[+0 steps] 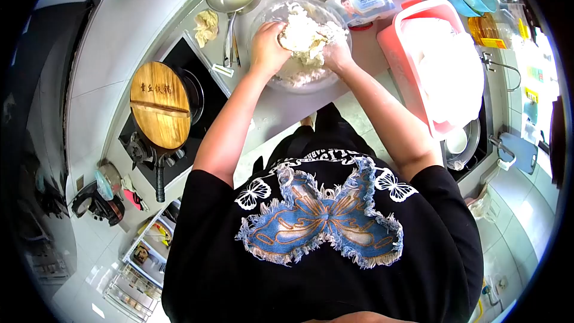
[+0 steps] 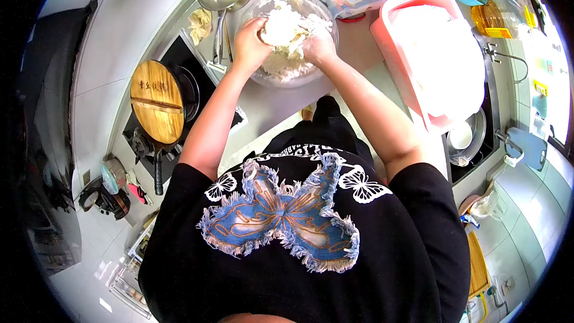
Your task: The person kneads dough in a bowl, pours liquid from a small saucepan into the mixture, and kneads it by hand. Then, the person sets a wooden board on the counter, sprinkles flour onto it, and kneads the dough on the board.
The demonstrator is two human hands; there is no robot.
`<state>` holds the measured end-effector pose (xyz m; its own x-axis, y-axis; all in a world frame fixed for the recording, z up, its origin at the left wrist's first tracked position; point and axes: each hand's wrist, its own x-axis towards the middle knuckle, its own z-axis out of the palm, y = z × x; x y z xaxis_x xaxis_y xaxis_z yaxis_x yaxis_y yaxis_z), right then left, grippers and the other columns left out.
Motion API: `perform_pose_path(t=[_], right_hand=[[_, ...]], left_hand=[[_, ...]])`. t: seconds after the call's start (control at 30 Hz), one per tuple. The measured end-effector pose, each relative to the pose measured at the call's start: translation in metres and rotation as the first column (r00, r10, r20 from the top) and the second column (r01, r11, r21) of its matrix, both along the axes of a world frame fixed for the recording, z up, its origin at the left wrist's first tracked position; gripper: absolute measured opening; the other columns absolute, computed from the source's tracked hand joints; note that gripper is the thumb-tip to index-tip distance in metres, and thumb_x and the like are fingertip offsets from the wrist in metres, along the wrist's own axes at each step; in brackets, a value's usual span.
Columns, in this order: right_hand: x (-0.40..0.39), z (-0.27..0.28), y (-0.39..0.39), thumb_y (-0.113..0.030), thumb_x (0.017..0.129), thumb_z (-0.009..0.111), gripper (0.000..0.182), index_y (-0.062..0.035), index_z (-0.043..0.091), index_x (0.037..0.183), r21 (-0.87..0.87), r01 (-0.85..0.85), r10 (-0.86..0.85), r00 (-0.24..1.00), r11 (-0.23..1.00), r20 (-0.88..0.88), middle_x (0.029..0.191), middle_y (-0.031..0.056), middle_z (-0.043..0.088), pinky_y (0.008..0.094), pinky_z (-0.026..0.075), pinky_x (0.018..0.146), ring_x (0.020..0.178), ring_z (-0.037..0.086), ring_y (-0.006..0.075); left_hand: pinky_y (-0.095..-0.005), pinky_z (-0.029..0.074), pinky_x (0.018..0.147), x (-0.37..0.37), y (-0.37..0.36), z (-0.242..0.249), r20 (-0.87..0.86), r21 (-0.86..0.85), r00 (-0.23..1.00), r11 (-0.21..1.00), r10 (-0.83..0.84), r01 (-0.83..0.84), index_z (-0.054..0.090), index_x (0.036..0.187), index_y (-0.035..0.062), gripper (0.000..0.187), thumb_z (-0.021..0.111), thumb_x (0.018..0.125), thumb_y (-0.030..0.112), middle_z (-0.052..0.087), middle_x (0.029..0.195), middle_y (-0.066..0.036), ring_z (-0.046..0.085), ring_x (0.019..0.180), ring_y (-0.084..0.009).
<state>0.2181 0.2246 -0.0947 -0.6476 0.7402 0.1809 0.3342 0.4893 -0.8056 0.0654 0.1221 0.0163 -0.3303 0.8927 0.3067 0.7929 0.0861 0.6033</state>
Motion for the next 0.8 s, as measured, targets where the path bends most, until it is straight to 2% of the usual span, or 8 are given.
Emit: perform_pose_path(t=[0.1, 0.17, 0.23, 0.33, 0.57, 0.63, 0.7, 0.8], right_hand=[[0.012, 0.075, -0.015, -0.017, 0.076, 0.059, 0.036, -0.0097, 0.062, 0.111, -0.022, -0.014, 0.014, 1.000, 1.000, -0.025, 0.107, 0.0163, 0.064, 0.0384, 0.048, 0.086, 0.096, 0.060, 0.0334], [0.015, 0.101, -0.022, -0.016, 0.075, 0.059, 0.039, -0.0129, 0.062, 0.114, 0.051, -0.095, 0.071, 0.935, 0.994, 0.348, 0.111, 0.0178, 0.061, 0.0385, 0.045, 0.091, 0.103, 0.057, 0.0323], [0.017, 0.089, -0.023, -0.014, 0.076, 0.058, 0.038, -0.0135, 0.062, 0.114, 0.015, -0.159, 0.144, 0.925, 0.987, 0.353, 0.112, 0.0165, 0.061, 0.0391, 0.043, 0.093, 0.107, 0.056, 0.0303], [0.026, 0.071, -0.024, -0.010, 0.077, 0.054, 0.031, -0.0070, 0.064, 0.106, 0.339, -0.332, 0.191, 0.902, 0.880, 0.387, 0.106, 0.0154, 0.063, 0.0392, 0.045, 0.089, 0.102, 0.058, 0.0295], [0.017, 0.084, -0.027, -0.010, 0.076, 0.053, 0.019, -0.0027, 0.067, 0.086, 0.444, -0.559, 0.170, 0.735, 0.700, 0.657, 0.093, 0.0160, 0.064, 0.0369, 0.045, 0.086, 0.092, 0.060, 0.0279], [0.007, 0.088, -0.029, -0.010, 0.076, 0.054, 0.020, -0.0021, 0.067, 0.088, 0.386, -0.494, 0.244, 0.806, 0.779, 0.539, 0.092, 0.0159, 0.064, 0.0366, 0.045, 0.086, 0.094, 0.060, 0.0274], [0.006, 0.100, -0.034, -0.009, 0.076, 0.055, 0.020, -0.0020, 0.068, 0.089, 0.167, -0.564, 0.293, 0.632, 0.808, 0.718, 0.093, 0.0162, 0.065, 0.0359, 0.047, 0.085, 0.095, 0.061, 0.0275], [0.002, 0.099, -0.031, -0.009, 0.077, 0.056, 0.020, -0.0030, 0.068, 0.090, 0.171, -0.714, 0.319, 0.496, 0.679, 0.807, 0.094, 0.0155, 0.066, 0.0351, 0.048, 0.084, 0.095, 0.062, 0.0270]], left_hand=[[-0.0398, 0.046, 0.081, 0.015, -0.025, 0.014, 0.076, 0.164, 0.996, 0.985, 0.039, -0.051, 0.062, 0.096, -0.0006, 0.039, 0.068, 0.058, -0.002, 0.062, 0.095, -0.015, 0.057, 0.092, -0.0323], [-0.0389, 0.045, 0.085, 0.015, -0.041, 0.014, -0.091, 0.156, 0.996, 0.988, 0.020, -0.005, 0.060, 0.102, 0.0004, 0.044, 0.066, 0.058, -0.004, 0.062, 0.098, -0.014, 0.056, 0.095, -0.0324], [-0.0385, 0.043, 0.092, 0.015, -0.062, -0.002, -0.094, 0.071, 0.995, 0.997, -0.027, 0.034, 0.057, 0.113, 0.0032, 0.054, 0.066, 0.060, -0.005, 0.058, 0.112, -0.013, 0.053, 0.108, -0.0315], [-0.0401, 0.032, 0.107, 0.019, -0.085, -0.001, -0.180, -0.241, 0.977, 0.968, -0.114, 0.069, 0.051, 0.126, 0.0091, 0.063, 0.066, 0.066, 0.000, 0.046, 0.134, -0.008, 0.037, 0.129, -0.0292], [-0.0400, 0.034, 0.106, 0.007, -0.080, 0.006, -0.221, -0.228, 0.965, 0.969, -0.143, 0.091, 0.053, 0.123, 0.0052, 0.051, 0.062, 0.073, 0.006, 0.046, 0.135, -0.010, 0.041, 0.126, -0.0318], [-0.0382, 0.040, 0.100, 0.009, -0.069, -0.001, 0.086, -0.259, 0.996, 0.966, 0.008, 0.014, 0.054, 0.117, -0.0025, 0.044, 0.059, 0.074, 0.003, 0.049, 0.131, -0.016, 0.047, 0.120, -0.0336], [-0.0366, 0.044, 0.097, 0.013, -0.069, -0.020, 0.006, -0.249, 1.000, 0.968, -0.025, 0.026, 0.053, 0.115, -0.0057, 0.040, 0.056, 0.076, 0.002, 0.047, 0.131, -0.020, 0.051, 0.115, -0.0348], [-0.0386, 0.041, 0.100, 0.014, -0.070, -0.045, -0.178, -0.316, 0.958, 0.935, -0.224, 0.160, 0.055, 0.110, -0.0056, 0.033, 0.054, 0.077, 0.001, 0.048, 0.125, -0.025, 0.047, 0.119, -0.0353]])
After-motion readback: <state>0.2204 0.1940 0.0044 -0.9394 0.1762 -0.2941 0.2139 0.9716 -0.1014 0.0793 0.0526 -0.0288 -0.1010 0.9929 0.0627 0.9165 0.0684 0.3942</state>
